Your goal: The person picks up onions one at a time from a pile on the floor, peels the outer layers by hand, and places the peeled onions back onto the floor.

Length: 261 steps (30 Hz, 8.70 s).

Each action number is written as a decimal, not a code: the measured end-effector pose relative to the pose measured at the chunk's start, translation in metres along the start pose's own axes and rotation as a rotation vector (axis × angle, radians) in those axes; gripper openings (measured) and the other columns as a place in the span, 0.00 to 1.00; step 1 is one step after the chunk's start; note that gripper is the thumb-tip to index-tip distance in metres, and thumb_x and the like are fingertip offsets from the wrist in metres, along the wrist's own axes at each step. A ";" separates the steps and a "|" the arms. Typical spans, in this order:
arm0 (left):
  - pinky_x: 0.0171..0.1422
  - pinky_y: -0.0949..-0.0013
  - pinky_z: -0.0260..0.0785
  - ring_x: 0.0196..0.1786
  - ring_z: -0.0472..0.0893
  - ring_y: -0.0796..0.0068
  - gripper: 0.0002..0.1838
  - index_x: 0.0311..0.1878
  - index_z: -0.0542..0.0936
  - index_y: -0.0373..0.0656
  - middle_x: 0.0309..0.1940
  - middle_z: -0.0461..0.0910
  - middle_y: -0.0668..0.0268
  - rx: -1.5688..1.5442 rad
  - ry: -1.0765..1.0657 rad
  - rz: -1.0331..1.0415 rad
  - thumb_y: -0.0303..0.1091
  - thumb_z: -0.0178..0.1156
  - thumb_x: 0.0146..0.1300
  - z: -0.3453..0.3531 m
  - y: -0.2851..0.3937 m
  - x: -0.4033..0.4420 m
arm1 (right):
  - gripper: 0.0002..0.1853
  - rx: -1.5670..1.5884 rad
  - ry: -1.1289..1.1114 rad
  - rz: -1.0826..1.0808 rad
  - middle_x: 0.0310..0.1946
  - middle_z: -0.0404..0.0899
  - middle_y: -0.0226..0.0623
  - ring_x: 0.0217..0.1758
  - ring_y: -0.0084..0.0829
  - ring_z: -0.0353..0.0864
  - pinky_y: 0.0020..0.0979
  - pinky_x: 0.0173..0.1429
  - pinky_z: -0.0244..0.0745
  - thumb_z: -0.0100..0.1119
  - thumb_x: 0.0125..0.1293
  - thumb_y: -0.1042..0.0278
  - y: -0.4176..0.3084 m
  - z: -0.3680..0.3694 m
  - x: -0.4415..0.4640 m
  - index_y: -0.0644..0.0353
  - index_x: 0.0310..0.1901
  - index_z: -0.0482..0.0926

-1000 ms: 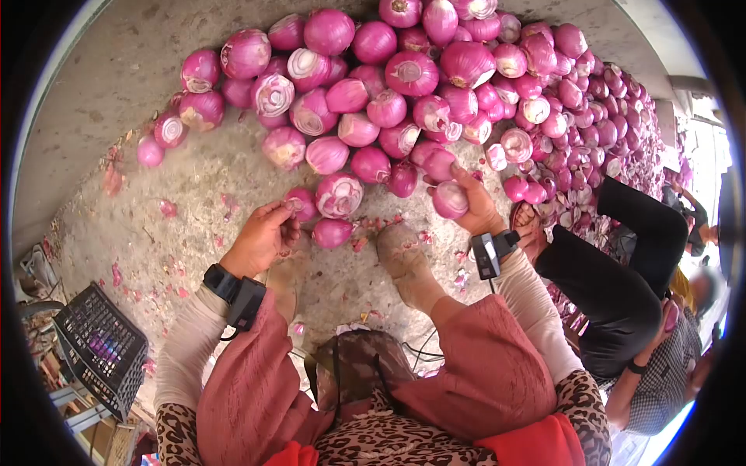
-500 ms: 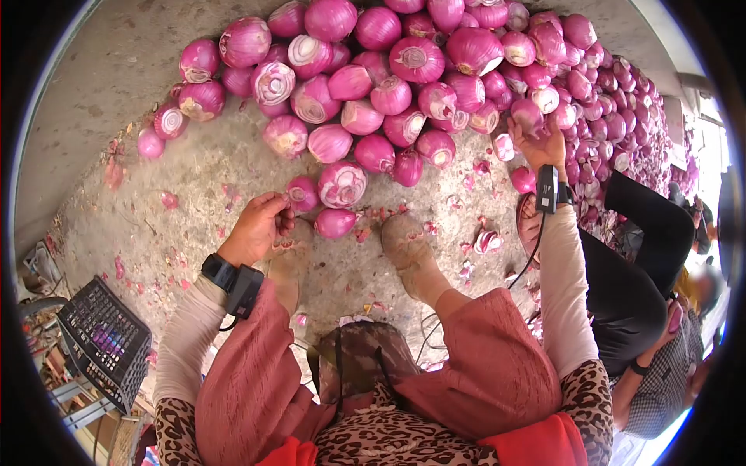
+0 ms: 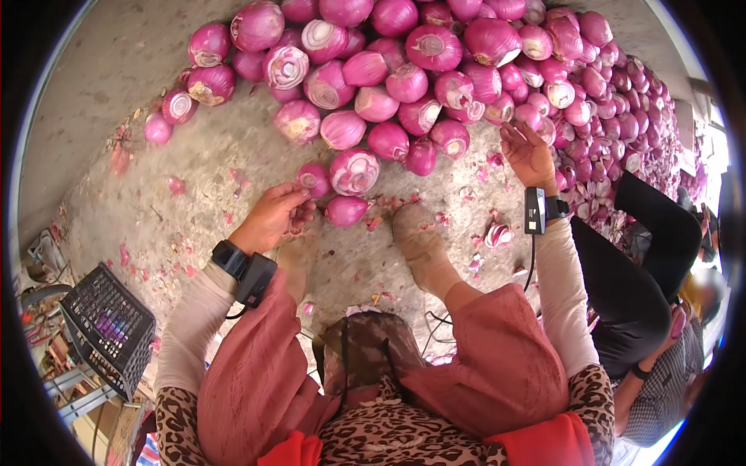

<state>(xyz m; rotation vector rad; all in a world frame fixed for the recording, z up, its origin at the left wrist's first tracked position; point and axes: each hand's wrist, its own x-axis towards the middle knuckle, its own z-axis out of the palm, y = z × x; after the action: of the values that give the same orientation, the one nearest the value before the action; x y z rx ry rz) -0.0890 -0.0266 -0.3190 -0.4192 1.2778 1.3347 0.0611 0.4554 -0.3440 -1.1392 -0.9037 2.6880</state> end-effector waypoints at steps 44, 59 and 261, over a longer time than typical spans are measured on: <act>0.40 0.71 0.72 0.40 0.81 0.71 0.14 0.54 0.73 0.42 0.44 0.80 0.60 -0.064 -0.212 0.034 0.38 0.50 0.71 0.016 0.015 -0.014 | 0.35 -1.631 -0.359 -0.705 0.49 0.77 0.45 0.42 0.42 0.82 0.37 0.47 0.77 0.71 0.47 0.60 0.115 0.184 -0.039 0.58 0.59 0.70; 0.37 0.70 0.71 0.35 0.80 0.69 0.36 0.63 0.67 0.46 0.40 0.82 0.58 -0.324 -0.459 0.055 0.67 0.39 0.67 0.052 0.036 -0.034 | 0.31 -0.878 -0.547 -0.144 0.44 0.74 0.33 0.39 0.21 0.77 0.26 0.42 0.75 0.71 0.49 0.77 0.124 0.211 -0.095 0.58 0.56 0.68; 0.46 0.59 0.72 0.41 0.78 0.56 0.31 0.64 0.66 0.42 0.49 0.76 0.42 -0.525 -0.414 -0.057 0.57 0.42 0.68 0.021 0.010 -0.011 | 0.25 0.189 -0.262 0.585 0.52 0.75 0.45 0.51 0.49 0.78 0.42 0.51 0.78 0.50 0.70 0.47 0.152 0.111 -0.041 0.59 0.58 0.67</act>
<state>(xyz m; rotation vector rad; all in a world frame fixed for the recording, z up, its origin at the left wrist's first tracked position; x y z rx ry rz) -0.0855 -0.0119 -0.2985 -0.5007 0.5630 1.6047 0.0377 0.2642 -0.3411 -1.1708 -0.3525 3.3604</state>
